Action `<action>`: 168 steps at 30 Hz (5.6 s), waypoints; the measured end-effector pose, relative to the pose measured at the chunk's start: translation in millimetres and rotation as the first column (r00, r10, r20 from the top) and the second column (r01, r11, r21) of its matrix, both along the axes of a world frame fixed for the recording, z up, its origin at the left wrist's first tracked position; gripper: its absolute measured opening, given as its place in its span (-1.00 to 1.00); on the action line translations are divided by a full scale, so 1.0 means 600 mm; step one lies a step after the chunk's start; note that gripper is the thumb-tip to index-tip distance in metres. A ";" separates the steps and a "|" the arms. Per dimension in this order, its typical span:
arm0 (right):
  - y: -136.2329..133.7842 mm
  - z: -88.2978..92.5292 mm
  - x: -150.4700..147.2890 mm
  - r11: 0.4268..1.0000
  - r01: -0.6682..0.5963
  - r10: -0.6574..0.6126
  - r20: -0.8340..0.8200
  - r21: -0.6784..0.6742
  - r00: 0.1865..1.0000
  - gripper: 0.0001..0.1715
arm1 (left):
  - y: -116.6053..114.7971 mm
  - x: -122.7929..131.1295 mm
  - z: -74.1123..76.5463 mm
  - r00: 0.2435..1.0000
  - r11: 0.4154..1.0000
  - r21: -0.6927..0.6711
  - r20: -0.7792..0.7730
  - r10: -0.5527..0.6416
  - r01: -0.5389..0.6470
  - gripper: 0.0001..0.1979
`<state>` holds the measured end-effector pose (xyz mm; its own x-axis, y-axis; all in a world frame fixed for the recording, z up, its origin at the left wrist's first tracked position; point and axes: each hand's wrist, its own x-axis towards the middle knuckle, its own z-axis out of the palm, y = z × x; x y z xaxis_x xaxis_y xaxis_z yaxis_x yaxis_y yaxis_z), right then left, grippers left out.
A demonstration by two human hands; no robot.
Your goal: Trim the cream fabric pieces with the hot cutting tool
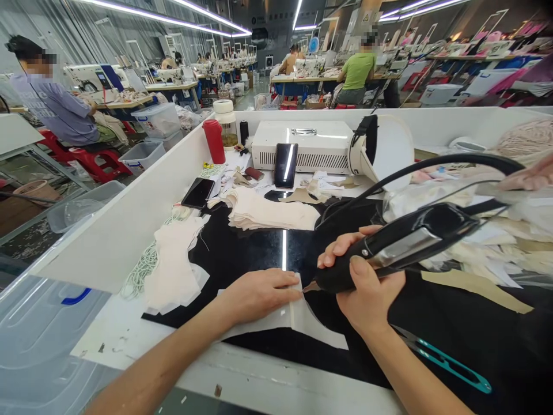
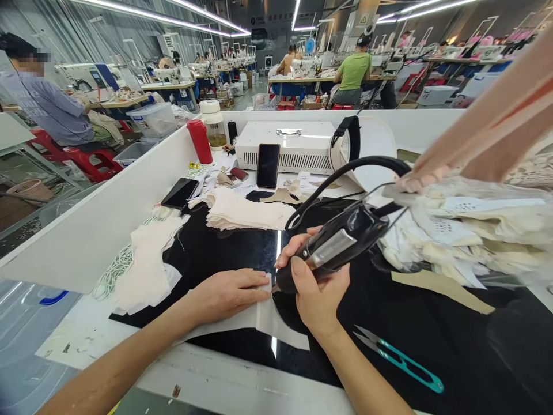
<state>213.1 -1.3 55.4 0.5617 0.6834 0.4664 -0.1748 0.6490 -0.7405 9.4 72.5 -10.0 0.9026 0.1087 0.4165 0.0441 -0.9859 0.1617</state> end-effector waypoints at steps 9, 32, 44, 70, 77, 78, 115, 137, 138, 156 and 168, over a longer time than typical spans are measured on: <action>-0.016 0.009 0.002 1.000 0.023 -0.023 -0.005 -0.010 1.000 -0.49 | 0.000 -0.005 0.017 0.998 0.997 0.049 -0.031 -0.051 0.052 -0.68; -0.037 0.018 0.000 0.999 0.043 -0.043 0.010 -0.025 0.999 -0.50 | -0.011 -0.012 0.033 0.995 0.998 -0.018 -0.076 -0.060 0.058 -0.72; -0.054 0.012 -0.005 0.999 -0.006 0.007 0.013 -0.044 1.000 -0.48 | -0.058 0.004 0.045 0.987 0.982 -0.189 -0.158 -0.031 0.001 -0.77; -0.096 0.014 0.010 0.999 -0.009 0.009 0.009 -0.040 1.000 -0.53 | -0.082 -0.001 0.047 0.999 0.997 -0.081 -0.044 -0.012 0.008 -0.75; -0.129 0.010 0.012 0.998 -0.005 0.008 0.046 -0.064 0.999 -0.56 | -0.117 0.025 0.042 0.996 0.988 -0.134 -0.055 0.074 -0.081 -0.72; -0.130 0.009 0.011 0.998 -0.007 0.011 0.055 -0.065 0.998 -0.56 | -0.119 0.026 0.041 0.995 0.986 -0.142 -0.065 0.078 -0.087 -0.72; -0.086 0.001 -0.010 0.997 0.009 -0.005 0.042 -0.074 0.999 -0.55 | -0.124 0.008 0.026 0.994 0.982 -0.151 0.005 0.114 -0.112 -0.77; -0.059 0.003 -0.015 0.998 0.023 -0.024 -0.020 -0.053 1.000 -0.48 | -0.123 0.005 0.021 0.992 0.976 -0.182 0.009 0.127 -0.123 -0.76; -0.059 0.003 -0.016 0.999 0.022 -0.023 -0.019 -0.050 1.000 -0.48 | -0.122 0.005 0.021 0.992 0.976 -0.183 0.016 0.125 -0.120 -0.76; -0.060 -0.002 -0.022 0.995 0.033 -0.032 0.023 -0.089 0.999 -0.46 | -0.098 0.007 0.035 0.995 0.983 -0.166 -0.063 0.072 -0.082 -0.84; -0.057 -0.002 -0.024 0.996 0.044 -0.043 0.016 -0.083 0.999 -0.48 | -0.090 -0.007 0.032 0.997 0.976 -0.209 -0.048 0.056 -0.065 -0.85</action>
<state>199.0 -35.5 54.5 0.5857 0.6951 0.4169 -0.1367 0.5916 -0.7945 5.0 18.3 8.9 0.9075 0.2451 0.3411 0.1139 -0.9253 0.3618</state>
